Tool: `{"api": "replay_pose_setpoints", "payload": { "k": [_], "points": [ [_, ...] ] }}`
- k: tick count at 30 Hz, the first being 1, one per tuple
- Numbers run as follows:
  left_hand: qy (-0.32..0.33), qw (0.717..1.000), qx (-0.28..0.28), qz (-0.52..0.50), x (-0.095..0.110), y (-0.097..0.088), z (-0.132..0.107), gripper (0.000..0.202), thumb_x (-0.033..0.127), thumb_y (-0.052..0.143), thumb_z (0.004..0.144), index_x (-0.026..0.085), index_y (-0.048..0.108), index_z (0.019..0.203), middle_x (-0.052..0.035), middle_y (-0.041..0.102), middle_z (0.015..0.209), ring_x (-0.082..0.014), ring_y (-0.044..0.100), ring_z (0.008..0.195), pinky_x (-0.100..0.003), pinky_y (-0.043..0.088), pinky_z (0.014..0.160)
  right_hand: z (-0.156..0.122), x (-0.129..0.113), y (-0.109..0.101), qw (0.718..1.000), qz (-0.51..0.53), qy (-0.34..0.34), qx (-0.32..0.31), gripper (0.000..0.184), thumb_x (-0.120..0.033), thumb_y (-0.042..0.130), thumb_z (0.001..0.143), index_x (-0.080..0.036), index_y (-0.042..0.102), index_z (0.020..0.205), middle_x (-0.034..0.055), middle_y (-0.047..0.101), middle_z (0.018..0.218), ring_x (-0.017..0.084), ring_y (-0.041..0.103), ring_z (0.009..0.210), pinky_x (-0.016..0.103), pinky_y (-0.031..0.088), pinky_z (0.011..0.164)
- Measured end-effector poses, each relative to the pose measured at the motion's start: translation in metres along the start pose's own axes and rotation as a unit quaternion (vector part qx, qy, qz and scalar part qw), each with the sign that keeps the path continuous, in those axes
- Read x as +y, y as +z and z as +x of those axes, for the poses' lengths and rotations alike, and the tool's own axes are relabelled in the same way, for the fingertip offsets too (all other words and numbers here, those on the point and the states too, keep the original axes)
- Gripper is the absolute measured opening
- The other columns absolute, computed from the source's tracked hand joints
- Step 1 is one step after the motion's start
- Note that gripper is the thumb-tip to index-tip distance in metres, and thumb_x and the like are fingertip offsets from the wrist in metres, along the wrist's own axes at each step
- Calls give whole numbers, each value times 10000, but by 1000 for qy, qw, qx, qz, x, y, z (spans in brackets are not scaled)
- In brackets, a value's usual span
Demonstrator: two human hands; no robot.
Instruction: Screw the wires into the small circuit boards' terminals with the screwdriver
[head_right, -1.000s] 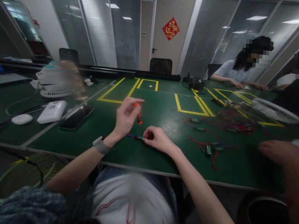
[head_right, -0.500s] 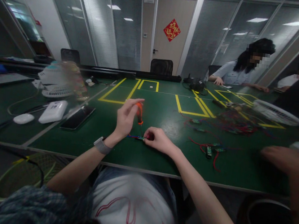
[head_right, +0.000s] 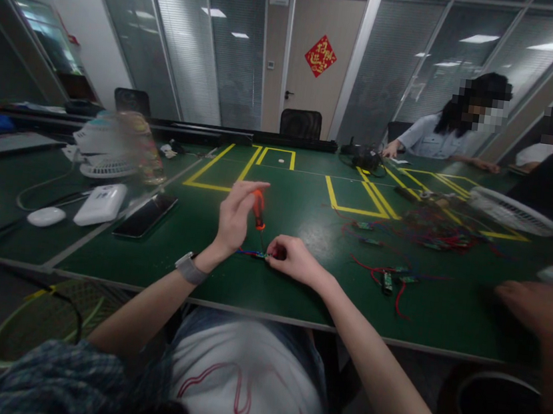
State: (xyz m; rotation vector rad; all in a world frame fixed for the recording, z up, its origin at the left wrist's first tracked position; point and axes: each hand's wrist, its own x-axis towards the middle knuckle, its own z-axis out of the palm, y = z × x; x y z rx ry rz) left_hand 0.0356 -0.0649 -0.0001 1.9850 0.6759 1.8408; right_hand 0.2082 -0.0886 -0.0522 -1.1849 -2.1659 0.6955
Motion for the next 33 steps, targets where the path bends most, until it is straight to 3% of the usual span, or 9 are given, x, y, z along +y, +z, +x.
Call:
{"api": "replay_pose_setpoints", "payload": {
  "k": [7,12,20,25,30,33],
  "points": [
    [2,1000,5,-13,1,3,0,185,211,538,942,224,691,1045,-46,583,961,-142,574,875,-260,490,736,0,0,0,1000,-2,-6,2,35,-163,643,765,-156,626,795,3,604,697,124,535,616,237,420,587],
    [-15,1000,19,-18,-2,5,-1,122,233,645,887,218,708,991,-21,523,912,-120,556,823,-242,474,737,1,-1,0,1000,-6,-3,-1,34,-153,643,764,-149,626,793,0,597,688,121,528,607,234,410,580],
    [-11,1000,0,-16,-1,1,0,282,200,439,986,239,681,1127,-53,616,1030,-151,589,964,-291,496,841,1,5,2,1000,-8,-10,3,43,-173,647,772,-152,631,807,7,608,707,130,541,624,239,417,586],
    [-17,1000,2,-16,1,3,0,237,217,512,962,213,661,1147,-55,627,993,-135,593,866,-255,501,734,0,4,2,1000,-6,-12,4,41,-160,645,769,-152,632,807,4,606,702,126,537,618,236,415,582],
    [-10,1000,20,-9,0,4,-1,140,235,661,879,200,694,1011,-32,564,944,-119,561,814,-243,484,717,0,1,1,1000,-6,-14,7,39,-148,648,764,-149,627,795,3,602,691,124,534,608,234,417,579],
    [-13,1000,20,-15,0,3,-1,157,257,570,939,203,703,1002,-37,558,941,-126,567,840,-256,484,737,0,1,1,1000,-9,-11,7,41,-150,652,765,-147,631,800,5,606,693,125,539,609,234,418,579]
  ]
}}
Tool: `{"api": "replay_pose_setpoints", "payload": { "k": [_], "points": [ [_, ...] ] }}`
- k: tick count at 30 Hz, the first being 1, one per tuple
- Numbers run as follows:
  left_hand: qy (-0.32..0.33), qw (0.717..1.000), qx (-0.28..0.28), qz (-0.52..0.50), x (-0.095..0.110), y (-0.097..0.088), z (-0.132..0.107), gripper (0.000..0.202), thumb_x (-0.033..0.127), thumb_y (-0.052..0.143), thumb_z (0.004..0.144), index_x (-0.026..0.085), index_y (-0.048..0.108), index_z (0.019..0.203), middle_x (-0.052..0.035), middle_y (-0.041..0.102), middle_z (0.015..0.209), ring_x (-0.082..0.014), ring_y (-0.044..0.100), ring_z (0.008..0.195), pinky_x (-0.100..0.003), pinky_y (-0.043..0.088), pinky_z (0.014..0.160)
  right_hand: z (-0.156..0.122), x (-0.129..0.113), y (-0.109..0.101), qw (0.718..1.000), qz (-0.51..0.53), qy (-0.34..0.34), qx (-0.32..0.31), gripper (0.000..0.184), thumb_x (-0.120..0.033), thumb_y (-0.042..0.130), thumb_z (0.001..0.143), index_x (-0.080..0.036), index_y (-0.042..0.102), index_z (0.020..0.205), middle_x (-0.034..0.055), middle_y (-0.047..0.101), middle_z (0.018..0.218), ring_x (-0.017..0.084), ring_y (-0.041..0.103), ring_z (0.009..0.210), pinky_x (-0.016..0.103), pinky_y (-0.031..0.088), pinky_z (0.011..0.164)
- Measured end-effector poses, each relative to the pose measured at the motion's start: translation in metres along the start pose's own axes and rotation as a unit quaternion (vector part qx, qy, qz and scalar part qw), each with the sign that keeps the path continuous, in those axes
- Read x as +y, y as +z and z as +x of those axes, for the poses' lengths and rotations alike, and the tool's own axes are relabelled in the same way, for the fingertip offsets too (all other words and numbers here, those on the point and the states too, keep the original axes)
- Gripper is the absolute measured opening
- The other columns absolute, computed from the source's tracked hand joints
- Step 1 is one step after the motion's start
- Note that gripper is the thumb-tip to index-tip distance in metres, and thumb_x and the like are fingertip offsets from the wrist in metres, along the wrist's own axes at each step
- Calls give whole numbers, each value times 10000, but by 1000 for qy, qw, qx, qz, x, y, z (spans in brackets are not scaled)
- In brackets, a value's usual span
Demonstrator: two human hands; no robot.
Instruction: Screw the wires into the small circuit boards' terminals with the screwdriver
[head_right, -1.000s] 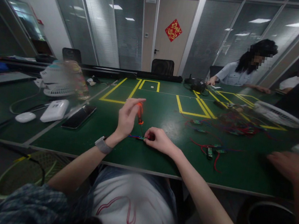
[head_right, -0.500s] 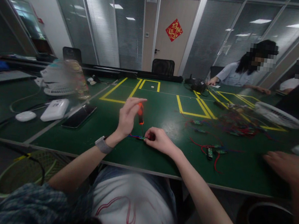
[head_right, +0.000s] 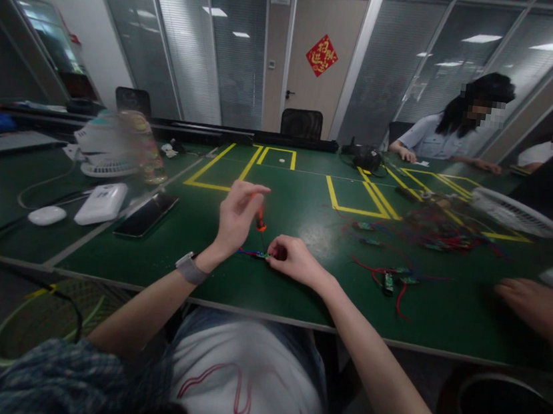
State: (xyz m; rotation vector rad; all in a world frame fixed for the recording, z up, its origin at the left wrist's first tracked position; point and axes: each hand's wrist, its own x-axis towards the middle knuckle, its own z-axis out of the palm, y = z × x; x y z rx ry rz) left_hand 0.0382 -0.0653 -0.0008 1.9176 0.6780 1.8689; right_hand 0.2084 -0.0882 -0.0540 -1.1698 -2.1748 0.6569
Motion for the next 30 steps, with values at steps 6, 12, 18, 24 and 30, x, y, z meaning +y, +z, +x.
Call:
{"api": "replay_pose_setpoints", "payload": {
  "k": [6,12,18,24,30],
  "points": [
    [10,1000,-24,-15,-3,-2,0,286,212,425,991,222,669,1141,-60,645,1110,-166,601,1042,-316,497,898,-1,2,0,1000,-4,0,-1,42,-155,649,770,-147,636,809,8,612,709,126,543,619,236,420,585],
    [2,1000,-21,-20,-2,2,0,195,234,555,947,219,680,1095,-48,623,994,-140,601,911,-249,498,760,0,-1,0,1000,-4,1,-2,42,-153,644,764,-150,628,802,-2,593,687,121,531,609,231,410,577],
    [5,1000,-8,-11,0,1,0,103,251,637,896,205,692,969,-27,552,928,-118,557,802,-232,480,705,0,-1,0,1000,-5,-4,0,40,-166,636,765,-152,629,802,4,600,704,124,531,620,235,412,585],
    [4,999,-43,-16,1,-1,-1,252,206,460,966,224,670,1103,-51,583,1013,-144,577,904,-252,500,741,0,-3,-1,1000,-9,-3,-2,40,-158,626,764,-153,630,803,0,595,694,121,525,607,234,408,575],
    [-2,999,-47,-15,2,0,0,245,213,490,960,233,660,1135,-54,597,1023,-143,587,887,-267,515,750,0,-4,0,1000,-5,-7,-1,76,-144,617,763,-161,622,837,-9,585,682,122,527,600,234,415,571]
  ]
}}
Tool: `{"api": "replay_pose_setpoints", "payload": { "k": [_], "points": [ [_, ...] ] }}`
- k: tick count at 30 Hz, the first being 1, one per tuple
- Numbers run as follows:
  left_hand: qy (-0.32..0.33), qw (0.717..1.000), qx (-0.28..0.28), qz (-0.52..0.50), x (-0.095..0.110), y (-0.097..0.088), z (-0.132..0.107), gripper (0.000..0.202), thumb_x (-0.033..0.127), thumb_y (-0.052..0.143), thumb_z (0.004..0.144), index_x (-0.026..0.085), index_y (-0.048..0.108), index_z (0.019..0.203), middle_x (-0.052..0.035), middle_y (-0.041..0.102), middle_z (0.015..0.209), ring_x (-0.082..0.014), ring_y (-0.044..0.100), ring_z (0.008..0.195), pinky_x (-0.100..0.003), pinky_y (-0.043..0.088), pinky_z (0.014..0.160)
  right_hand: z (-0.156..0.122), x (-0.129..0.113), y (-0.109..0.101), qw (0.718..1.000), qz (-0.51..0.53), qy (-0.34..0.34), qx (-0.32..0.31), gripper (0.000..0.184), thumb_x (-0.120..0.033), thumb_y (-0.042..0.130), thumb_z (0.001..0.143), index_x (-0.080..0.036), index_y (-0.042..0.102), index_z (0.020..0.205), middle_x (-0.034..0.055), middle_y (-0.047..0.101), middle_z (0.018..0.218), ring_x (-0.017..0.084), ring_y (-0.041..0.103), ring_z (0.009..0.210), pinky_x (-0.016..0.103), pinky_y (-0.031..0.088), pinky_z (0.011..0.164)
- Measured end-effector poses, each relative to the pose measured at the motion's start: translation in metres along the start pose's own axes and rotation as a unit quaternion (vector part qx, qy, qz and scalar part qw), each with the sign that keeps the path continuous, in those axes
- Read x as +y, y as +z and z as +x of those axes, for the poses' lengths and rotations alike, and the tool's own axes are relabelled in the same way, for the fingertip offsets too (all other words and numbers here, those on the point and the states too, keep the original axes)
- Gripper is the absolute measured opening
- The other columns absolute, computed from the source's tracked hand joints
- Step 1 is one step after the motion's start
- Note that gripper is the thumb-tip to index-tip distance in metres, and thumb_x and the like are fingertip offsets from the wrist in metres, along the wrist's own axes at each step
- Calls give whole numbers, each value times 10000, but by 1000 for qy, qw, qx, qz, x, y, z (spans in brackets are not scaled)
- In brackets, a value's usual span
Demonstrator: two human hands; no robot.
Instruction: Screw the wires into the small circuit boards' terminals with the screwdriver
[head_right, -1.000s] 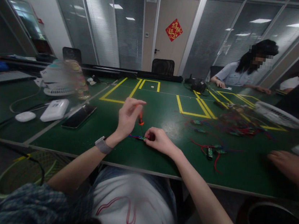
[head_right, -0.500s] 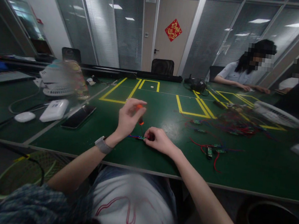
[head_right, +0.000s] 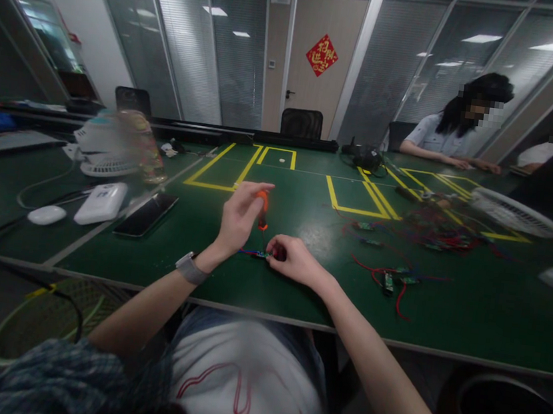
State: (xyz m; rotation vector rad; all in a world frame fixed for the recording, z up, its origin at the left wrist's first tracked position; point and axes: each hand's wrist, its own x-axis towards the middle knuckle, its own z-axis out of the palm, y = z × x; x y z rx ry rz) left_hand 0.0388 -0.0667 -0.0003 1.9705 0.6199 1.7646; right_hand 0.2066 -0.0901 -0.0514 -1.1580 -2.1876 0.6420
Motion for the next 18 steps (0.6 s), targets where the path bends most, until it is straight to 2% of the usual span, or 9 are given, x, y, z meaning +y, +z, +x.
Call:
{"api": "replay_pose_setpoints", "payload": {
  "k": [10,18],
  "points": [
    [14,1000,11,21,-3,3,0,191,196,641,881,240,702,1056,-23,532,966,-122,555,847,-255,484,764,-1,-1,0,1000,-14,-4,2,82,-178,655,772,-154,635,847,-5,581,685,125,528,603,242,414,576],
    [13,1000,-15,17,-4,2,1,259,220,594,916,256,667,1163,-29,533,985,-128,545,865,-251,486,752,0,2,2,1000,-13,-7,6,35,-172,639,781,-157,639,813,7,603,702,126,537,612,242,428,584]
  ]
}}
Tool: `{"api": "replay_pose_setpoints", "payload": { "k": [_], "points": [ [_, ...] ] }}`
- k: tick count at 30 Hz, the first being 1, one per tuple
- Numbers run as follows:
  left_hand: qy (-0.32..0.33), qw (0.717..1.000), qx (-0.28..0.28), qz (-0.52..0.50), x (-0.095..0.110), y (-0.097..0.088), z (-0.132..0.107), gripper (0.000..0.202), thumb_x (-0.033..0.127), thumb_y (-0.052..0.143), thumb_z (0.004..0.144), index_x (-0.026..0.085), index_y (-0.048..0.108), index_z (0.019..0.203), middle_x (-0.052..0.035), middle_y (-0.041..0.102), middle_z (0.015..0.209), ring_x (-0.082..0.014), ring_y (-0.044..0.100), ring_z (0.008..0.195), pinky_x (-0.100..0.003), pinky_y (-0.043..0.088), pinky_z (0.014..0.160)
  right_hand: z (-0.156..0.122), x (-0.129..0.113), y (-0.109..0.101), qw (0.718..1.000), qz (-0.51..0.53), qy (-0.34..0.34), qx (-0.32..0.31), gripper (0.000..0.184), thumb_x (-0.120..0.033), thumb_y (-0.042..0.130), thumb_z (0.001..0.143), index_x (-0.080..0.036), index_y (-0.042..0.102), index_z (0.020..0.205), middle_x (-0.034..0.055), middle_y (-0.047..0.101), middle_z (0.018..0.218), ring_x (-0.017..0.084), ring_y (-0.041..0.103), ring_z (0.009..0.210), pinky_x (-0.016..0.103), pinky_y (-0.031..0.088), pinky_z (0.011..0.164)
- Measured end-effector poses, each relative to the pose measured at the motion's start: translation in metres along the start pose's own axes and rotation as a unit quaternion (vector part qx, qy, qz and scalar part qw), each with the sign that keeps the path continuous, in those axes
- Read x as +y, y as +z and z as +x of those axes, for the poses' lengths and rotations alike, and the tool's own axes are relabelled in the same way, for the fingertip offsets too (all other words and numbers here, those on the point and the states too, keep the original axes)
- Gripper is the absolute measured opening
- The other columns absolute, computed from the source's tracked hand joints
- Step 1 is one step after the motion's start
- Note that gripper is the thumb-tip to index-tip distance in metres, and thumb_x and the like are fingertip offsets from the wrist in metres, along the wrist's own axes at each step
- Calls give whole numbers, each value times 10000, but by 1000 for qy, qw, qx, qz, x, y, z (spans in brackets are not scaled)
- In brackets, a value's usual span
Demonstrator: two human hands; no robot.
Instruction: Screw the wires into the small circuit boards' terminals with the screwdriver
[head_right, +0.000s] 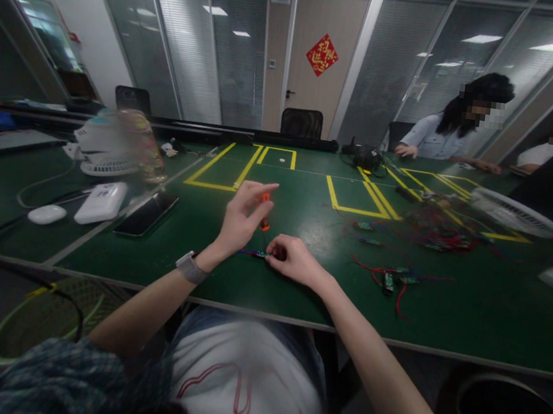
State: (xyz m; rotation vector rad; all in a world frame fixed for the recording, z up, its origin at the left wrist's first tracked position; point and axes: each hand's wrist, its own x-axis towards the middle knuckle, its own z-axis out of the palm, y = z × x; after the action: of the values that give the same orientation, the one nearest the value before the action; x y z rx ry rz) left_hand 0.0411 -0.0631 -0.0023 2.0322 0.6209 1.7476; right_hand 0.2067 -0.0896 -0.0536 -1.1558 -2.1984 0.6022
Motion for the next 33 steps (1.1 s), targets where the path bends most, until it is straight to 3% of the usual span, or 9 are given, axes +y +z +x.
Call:
{"api": "replay_pose_setpoints", "payload": {
  "k": [4,9,18,26,33],
  "points": [
    [-8,999,-22,-24,0,-1,-1,322,231,525,954,262,607,1264,-47,578,1036,-128,561,844,-250,498,726,0,1,1,1000,2,-2,4,31,-168,634,782,-159,633,812,3,596,692,123,532,603,238,422,575],
    [-15,998,-27,-50,3,-3,-2,313,253,439,990,247,613,1250,-68,637,1093,-146,604,877,-281,519,758,0,2,2,1000,-2,-2,8,43,-163,642,774,-161,633,816,-2,598,687,123,533,603,235,419,572],
    [0,1000,2,-18,1,1,-1,204,241,639,890,243,678,1090,-33,576,970,-139,578,892,-256,507,756,0,1,1,1000,1,1,7,44,-158,644,763,-159,631,804,2,608,696,126,545,611,236,422,581],
    [-12,1000,-15,-25,5,-3,0,311,227,400,996,234,636,1201,-59,635,1080,-154,606,949,-312,509,852,0,2,2,1000,-2,-7,11,78,-144,644,765,-156,656,841,1,607,707,122,540,615,235,429,588],
    [-23,999,-19,-27,5,-1,-1,265,233,505,963,235,636,1193,-56,595,1017,-146,581,881,-264,510,751,0,3,2,1000,-11,-19,11,31,-155,640,771,-158,656,797,12,610,721,128,550,628,243,434,599]
  ]
}}
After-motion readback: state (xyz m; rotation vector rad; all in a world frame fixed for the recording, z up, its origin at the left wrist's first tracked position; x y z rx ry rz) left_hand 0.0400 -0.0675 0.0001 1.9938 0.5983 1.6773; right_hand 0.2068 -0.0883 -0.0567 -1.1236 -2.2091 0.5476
